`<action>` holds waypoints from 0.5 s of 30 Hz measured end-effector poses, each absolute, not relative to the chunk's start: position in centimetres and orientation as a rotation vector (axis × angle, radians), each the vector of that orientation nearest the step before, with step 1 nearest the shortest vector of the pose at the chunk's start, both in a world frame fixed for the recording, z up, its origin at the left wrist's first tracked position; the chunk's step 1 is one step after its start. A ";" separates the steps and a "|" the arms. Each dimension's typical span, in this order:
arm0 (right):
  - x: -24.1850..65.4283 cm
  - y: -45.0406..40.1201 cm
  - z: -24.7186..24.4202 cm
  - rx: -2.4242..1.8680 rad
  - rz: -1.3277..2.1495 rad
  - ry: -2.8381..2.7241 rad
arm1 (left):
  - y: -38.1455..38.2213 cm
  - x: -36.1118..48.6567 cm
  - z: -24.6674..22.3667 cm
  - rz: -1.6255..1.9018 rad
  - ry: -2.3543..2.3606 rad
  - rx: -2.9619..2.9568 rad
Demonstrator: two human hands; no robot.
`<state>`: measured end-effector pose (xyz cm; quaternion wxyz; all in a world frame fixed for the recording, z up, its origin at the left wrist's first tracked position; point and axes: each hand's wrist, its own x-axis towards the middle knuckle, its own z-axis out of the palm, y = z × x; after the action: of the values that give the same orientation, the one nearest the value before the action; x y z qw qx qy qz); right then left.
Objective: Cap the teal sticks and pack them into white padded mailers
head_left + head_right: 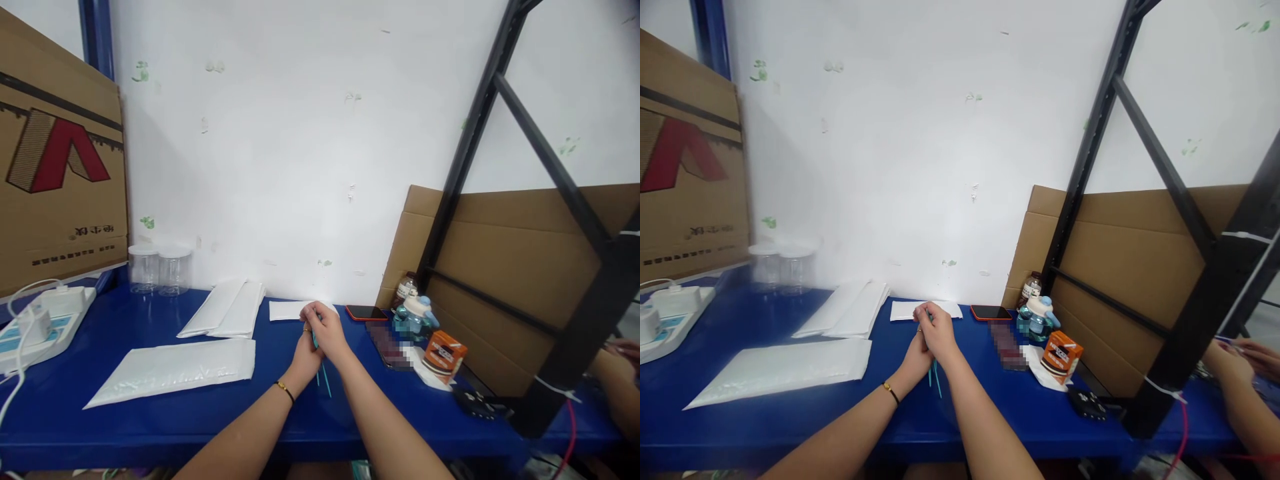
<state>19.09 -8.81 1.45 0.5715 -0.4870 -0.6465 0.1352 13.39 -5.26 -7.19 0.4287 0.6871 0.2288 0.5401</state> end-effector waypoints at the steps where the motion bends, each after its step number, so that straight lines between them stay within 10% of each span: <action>1: 19.1 -8.8 1.3 -1.142 0.318 -1.491 | -5.2 13.4 -7.2 1.352 0.551 1.716; 15: 20.8 -8.6 -6.1 -0.933 1.005 -0.668 | -6.5 13.4 0.1 1.442 0.562 1.343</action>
<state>20.81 -8.57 -6.06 0.7229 -0.4228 -0.3026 0.4551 13.43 -6.51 0.08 0.5194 0.5601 0.2342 0.6014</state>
